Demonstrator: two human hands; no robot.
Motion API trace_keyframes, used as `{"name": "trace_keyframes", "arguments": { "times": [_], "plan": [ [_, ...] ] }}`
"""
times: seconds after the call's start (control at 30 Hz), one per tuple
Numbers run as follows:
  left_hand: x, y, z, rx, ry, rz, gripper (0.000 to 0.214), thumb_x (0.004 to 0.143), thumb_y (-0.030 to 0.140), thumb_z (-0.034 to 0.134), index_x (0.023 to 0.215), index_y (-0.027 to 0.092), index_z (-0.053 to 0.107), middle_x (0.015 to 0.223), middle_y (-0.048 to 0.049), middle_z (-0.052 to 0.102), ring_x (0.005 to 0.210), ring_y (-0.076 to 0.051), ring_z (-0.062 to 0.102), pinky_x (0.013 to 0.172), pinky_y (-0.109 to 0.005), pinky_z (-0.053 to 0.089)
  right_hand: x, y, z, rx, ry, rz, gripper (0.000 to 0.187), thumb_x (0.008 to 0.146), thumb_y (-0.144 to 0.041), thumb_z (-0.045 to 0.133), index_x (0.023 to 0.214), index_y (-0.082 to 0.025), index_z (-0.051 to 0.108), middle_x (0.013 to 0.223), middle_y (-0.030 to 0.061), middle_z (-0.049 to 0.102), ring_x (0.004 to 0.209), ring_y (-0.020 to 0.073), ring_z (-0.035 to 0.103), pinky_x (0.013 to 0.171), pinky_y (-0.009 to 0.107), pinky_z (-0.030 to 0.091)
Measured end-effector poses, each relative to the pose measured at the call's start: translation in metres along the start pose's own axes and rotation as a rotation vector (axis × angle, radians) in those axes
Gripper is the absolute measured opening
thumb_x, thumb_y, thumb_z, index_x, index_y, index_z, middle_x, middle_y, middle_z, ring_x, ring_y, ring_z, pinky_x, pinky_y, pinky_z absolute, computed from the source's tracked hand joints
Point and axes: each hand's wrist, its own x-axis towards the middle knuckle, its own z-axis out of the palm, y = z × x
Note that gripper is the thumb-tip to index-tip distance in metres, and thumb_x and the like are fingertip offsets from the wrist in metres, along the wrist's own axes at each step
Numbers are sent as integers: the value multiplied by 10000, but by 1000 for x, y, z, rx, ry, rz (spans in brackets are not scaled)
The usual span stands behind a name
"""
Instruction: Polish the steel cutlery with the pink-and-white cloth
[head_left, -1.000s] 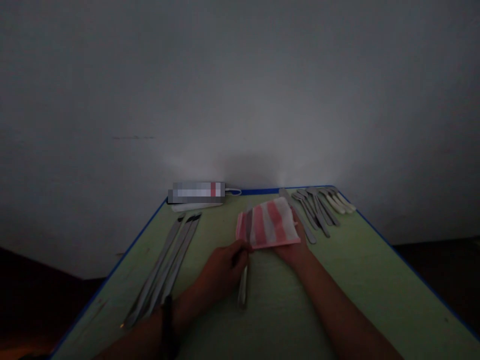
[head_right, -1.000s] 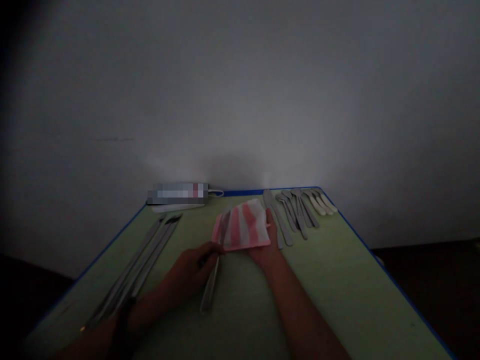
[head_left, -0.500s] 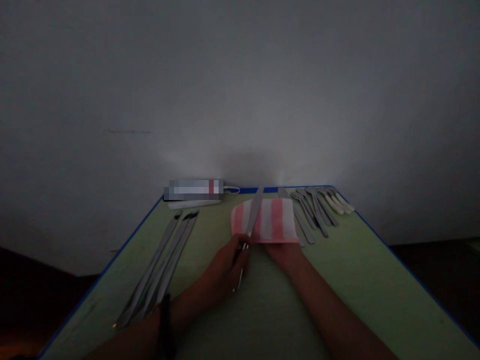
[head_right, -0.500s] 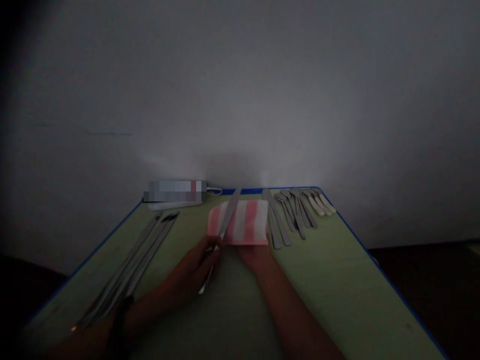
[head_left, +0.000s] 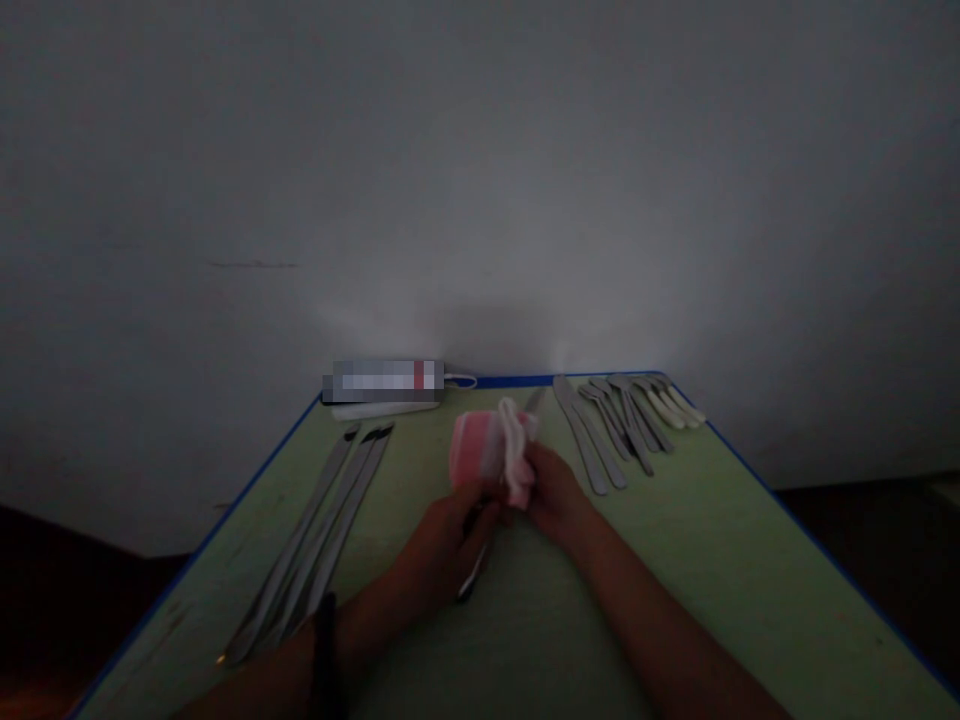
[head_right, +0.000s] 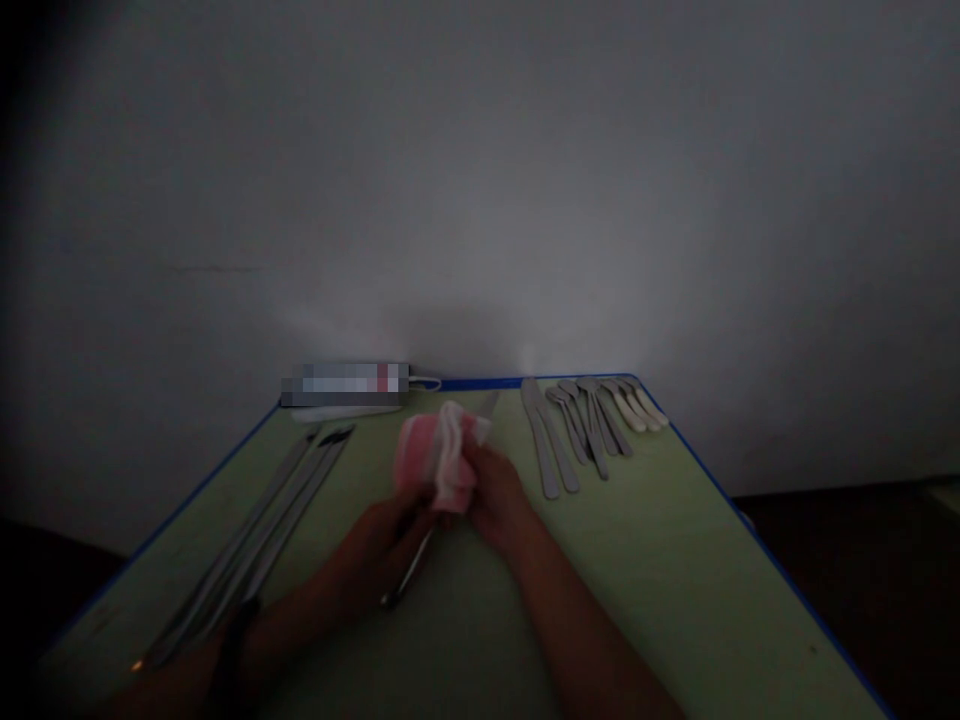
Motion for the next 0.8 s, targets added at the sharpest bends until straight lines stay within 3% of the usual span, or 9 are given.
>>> {"name": "trace_keyframes", "arguments": {
  "times": [0.13,0.3,0.43,0.5,0.67,0.8],
  "plan": [
    [-5,9,-3,97,-97,91,157,849,251,427,938,185,538,845,-20,609,689,-143,543,649,-239,424,0,-5,5,90,-3,111,249,733,-339,646,867,-130,624,697,24,671,564,133,597,562,262,511],
    [-13,19,-8,225,-229,323,199,817,218,472,994,216,563,879,-38,592,783,-166,537,706,-262,410,15,-10,-8,187,116,47,209,767,-343,598,851,-154,618,729,12,682,611,120,616,612,241,523],
    [-14,15,-6,147,-262,381,229,849,215,462,1052,227,567,967,-54,599,906,-179,537,788,-282,416,18,-14,-14,132,160,-42,236,741,-367,620,871,-169,616,786,22,686,656,131,627,614,249,527],
    [-12,9,-3,59,-249,313,227,862,220,458,1067,235,555,974,-42,610,876,-158,555,779,-267,429,14,-17,-9,86,170,-85,281,727,-408,629,864,-164,615,755,23,676,625,130,619,559,238,517],
    [-2,-1,-1,-182,-31,-38,221,835,294,508,1029,189,493,927,-27,635,761,-138,589,649,-221,452,2,-15,6,33,133,-129,346,714,-469,620,911,-186,598,799,15,664,606,115,595,495,211,468],
    [3,2,-5,-98,-71,-73,309,880,384,415,773,163,603,668,10,601,601,-129,549,570,-217,406,-4,-4,10,-82,59,-100,379,733,-506,576,948,-193,586,855,22,656,643,120,583,529,222,446]
  ]
}}
